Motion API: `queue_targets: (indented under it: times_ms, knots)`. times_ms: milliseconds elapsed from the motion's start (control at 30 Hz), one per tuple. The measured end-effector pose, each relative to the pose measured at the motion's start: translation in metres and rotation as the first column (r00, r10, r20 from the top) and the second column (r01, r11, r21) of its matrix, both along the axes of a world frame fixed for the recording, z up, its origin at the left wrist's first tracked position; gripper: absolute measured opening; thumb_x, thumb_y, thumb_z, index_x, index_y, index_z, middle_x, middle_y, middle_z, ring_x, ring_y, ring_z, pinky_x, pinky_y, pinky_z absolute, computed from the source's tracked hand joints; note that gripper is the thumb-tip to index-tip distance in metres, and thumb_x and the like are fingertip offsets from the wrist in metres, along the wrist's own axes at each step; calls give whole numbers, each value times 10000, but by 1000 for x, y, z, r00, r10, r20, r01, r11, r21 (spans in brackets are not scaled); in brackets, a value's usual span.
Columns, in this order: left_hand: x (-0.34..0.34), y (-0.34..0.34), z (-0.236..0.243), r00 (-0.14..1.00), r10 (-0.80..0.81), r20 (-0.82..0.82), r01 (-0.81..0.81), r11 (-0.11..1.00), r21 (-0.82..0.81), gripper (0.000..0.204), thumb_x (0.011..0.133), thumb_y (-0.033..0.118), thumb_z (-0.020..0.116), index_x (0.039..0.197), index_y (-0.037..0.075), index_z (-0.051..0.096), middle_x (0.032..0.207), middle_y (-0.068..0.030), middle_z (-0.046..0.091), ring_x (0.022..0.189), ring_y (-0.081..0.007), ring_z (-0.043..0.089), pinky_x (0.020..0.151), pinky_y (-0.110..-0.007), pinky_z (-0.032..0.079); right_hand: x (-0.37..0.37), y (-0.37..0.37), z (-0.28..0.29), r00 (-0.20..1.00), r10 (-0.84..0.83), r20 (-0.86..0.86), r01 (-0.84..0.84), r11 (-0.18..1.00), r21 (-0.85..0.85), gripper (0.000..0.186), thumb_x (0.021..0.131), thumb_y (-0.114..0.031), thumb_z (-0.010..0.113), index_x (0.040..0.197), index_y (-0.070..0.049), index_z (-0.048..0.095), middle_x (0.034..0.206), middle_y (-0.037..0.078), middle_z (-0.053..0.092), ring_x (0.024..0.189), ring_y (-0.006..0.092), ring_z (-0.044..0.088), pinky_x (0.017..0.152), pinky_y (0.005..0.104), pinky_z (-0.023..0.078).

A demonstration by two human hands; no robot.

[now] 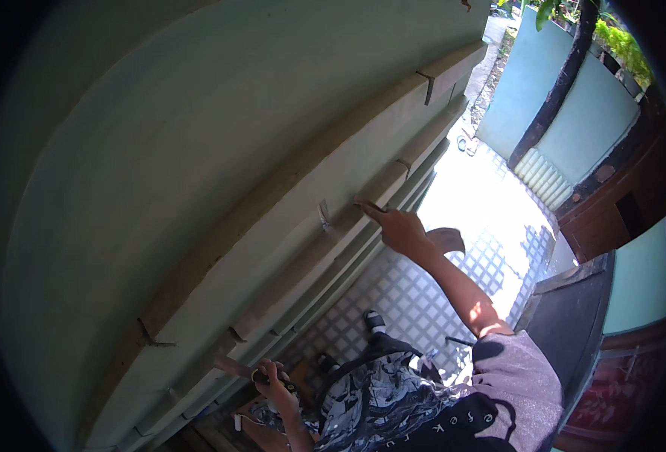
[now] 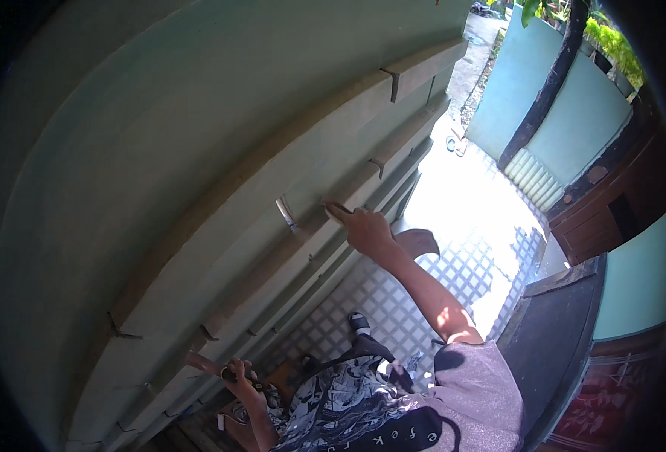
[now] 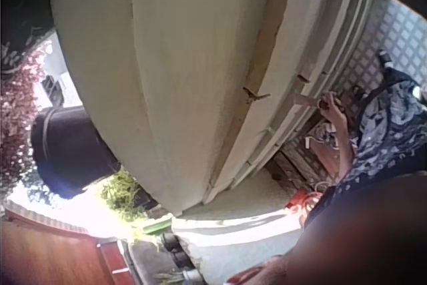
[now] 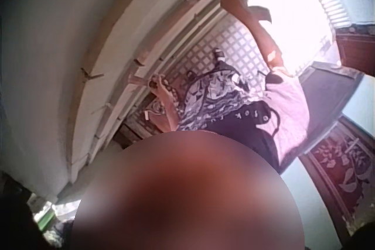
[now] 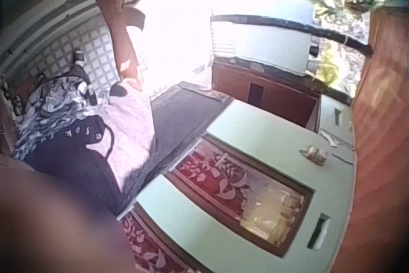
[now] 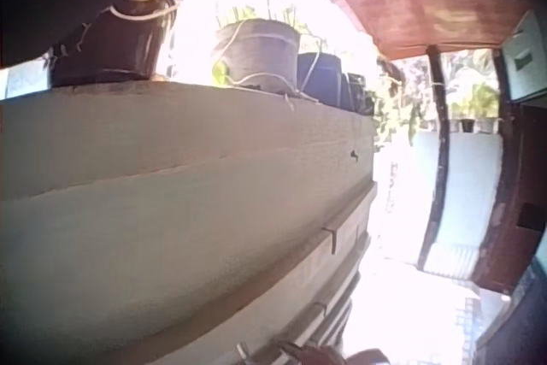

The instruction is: The user is using a putty knife to patch cracks or holes in a ceiling structure.

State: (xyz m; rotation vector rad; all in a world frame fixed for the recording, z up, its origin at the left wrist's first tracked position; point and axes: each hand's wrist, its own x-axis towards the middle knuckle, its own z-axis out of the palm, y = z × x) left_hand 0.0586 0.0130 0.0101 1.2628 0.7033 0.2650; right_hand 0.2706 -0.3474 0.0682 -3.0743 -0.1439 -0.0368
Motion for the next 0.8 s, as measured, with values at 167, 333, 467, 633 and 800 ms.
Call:
queue_targets:
  times_ms: [167,333,467,633,800]
  knots:
    - [8,-22,-4,999,35,17,-35,999,22,219,882,125,630,873,158,414,933,10,543,773,-90,539,530,-227,355,11,-27,4,999,34,-26,-33,999,37,659,834,-62,515,1428,-333,421,810,171,653,712,322,683,592,437,549]
    - [19,-49,2,996,80,28,-79,996,-43,244,865,57,639,869,152,414,922,9,547,780,-118,574,504,-227,376,50,-84,-4,999,-42,-15,43,998,36,764,791,-34,520,1452,-379,354,745,171,648,663,351,674,585,454,543]
    - [27,-64,-9,993,38,111,-27,995,-98,250,868,50,655,861,135,420,935,-6,563,782,-128,582,475,-229,380,69,-151,-22,973,-229,25,224,968,116,651,844,-60,526,1423,-334,415,842,168,677,799,349,683,687,470,542]
    - [26,-73,-10,990,104,91,-94,990,-103,240,874,40,648,854,129,427,935,-12,564,771,-132,587,474,-226,390,48,-106,4,987,-143,69,121,960,254,566,852,-50,526,1372,-272,492,951,166,668,839,347,676,709,466,539]
    - [22,-76,-8,993,54,104,-42,993,-109,255,846,20,669,857,143,446,935,-9,567,800,-136,606,487,-229,387,28,-92,-1,999,23,-25,-18,985,173,571,857,-119,579,1391,-284,464,931,162,672,805,357,677,668,468,545]
